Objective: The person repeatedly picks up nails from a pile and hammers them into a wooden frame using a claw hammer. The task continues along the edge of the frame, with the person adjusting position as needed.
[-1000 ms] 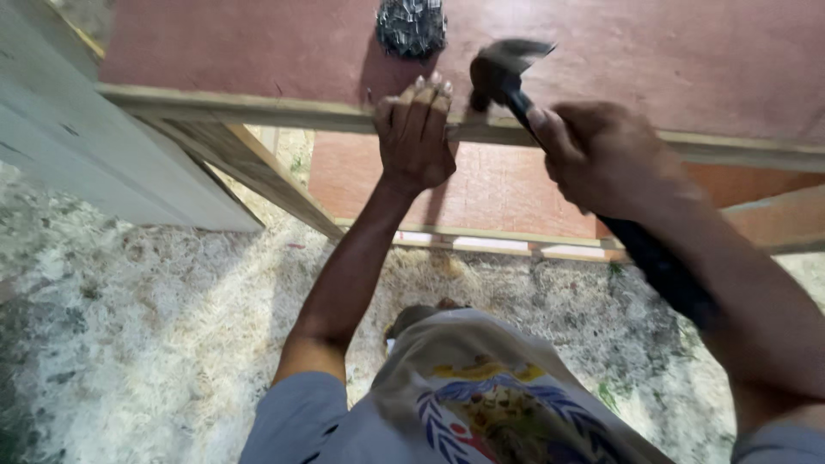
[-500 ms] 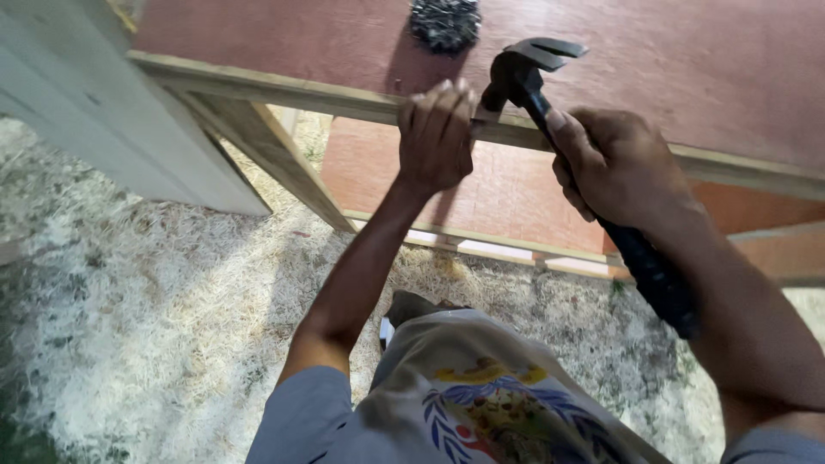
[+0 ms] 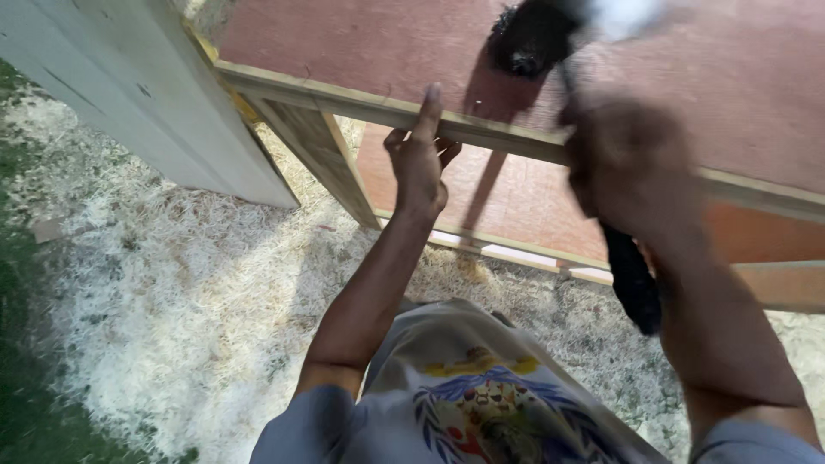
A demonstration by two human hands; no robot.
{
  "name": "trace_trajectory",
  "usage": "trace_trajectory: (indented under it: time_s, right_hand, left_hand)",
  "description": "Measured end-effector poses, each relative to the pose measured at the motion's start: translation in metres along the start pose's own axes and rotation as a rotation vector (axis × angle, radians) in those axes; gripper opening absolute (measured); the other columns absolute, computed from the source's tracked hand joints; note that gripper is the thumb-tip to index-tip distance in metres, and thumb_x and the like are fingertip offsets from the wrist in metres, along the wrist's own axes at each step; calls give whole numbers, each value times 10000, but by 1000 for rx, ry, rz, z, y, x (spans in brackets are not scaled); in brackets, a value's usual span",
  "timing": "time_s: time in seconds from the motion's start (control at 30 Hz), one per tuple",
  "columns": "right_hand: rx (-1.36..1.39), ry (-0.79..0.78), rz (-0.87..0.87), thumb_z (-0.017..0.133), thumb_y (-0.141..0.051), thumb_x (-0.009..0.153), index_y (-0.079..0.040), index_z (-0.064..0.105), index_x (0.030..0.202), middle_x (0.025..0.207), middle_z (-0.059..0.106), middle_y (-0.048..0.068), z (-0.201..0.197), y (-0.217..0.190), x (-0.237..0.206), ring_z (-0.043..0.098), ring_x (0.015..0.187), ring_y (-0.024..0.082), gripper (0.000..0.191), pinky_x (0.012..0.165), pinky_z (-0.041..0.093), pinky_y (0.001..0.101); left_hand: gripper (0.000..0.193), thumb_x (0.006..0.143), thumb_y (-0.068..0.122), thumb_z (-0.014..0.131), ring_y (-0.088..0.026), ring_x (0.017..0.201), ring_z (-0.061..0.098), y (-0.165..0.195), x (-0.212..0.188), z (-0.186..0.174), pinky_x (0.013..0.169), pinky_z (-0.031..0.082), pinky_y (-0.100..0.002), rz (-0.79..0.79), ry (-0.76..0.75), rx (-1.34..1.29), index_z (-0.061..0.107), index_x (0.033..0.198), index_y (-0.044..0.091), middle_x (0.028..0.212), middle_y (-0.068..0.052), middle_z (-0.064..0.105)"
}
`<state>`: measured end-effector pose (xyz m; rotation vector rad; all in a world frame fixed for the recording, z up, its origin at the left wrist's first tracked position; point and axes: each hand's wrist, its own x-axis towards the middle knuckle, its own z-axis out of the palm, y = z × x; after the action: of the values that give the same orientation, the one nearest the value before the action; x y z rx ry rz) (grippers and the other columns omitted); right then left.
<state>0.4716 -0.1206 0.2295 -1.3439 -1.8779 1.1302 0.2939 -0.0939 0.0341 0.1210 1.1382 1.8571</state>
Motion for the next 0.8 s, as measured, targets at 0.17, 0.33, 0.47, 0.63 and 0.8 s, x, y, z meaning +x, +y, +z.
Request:
trace_trajectory:
  time_s: [0.17,0.33,0.47,0.63,0.8]
  right_hand:
    - [-44,-58,-152,452,-262,1147,-61,662,986,645,572,28,-15,39,-2,511,449,124,333,366,402,305]
    - [-42,186,-53,457,-270,1085,-133,562,1171,717,537,-7,-56,27,-27,528,488,112,193,393,425,292]
    - [-248,44,-325,459,-274,1129,-32,642,1203,765,588,33,-14,-12,-14,517,590,139,313,487,420,300]
    - [-82,-27,75,519,-377,1088,-37,647,918,635,584,5,-4,1,-15,511,474,128,400,392,414,312]
    - [-114,-2,-208,527,-496,1083,-103,684,1070,686,597,-14,-31,74,-2,537,515,104,423,462,434,276]
  left_hand:
    - [458,882,206,785,-148,759,658,-6,9,10,619,673,-364,229,-142,-72,454,1100,-23,914,-87,610]
    - [366,920,183,773,-149,712,654,-9,7,8,611,678,-361,200,-154,-51,505,1024,-43,888,-100,614]
    - [432,893,172,747,-136,732,682,-9,5,8,653,694,-358,184,-120,-14,379,1091,68,908,-84,591]
    - [426,985,146,753,-189,737,661,-11,10,7,670,702,-401,208,-181,-9,382,1069,-46,900,-150,555]
    - [460,929,156,743,-164,714,661,-12,9,5,667,701,-379,185,-145,-8,358,1115,-15,913,-120,565]
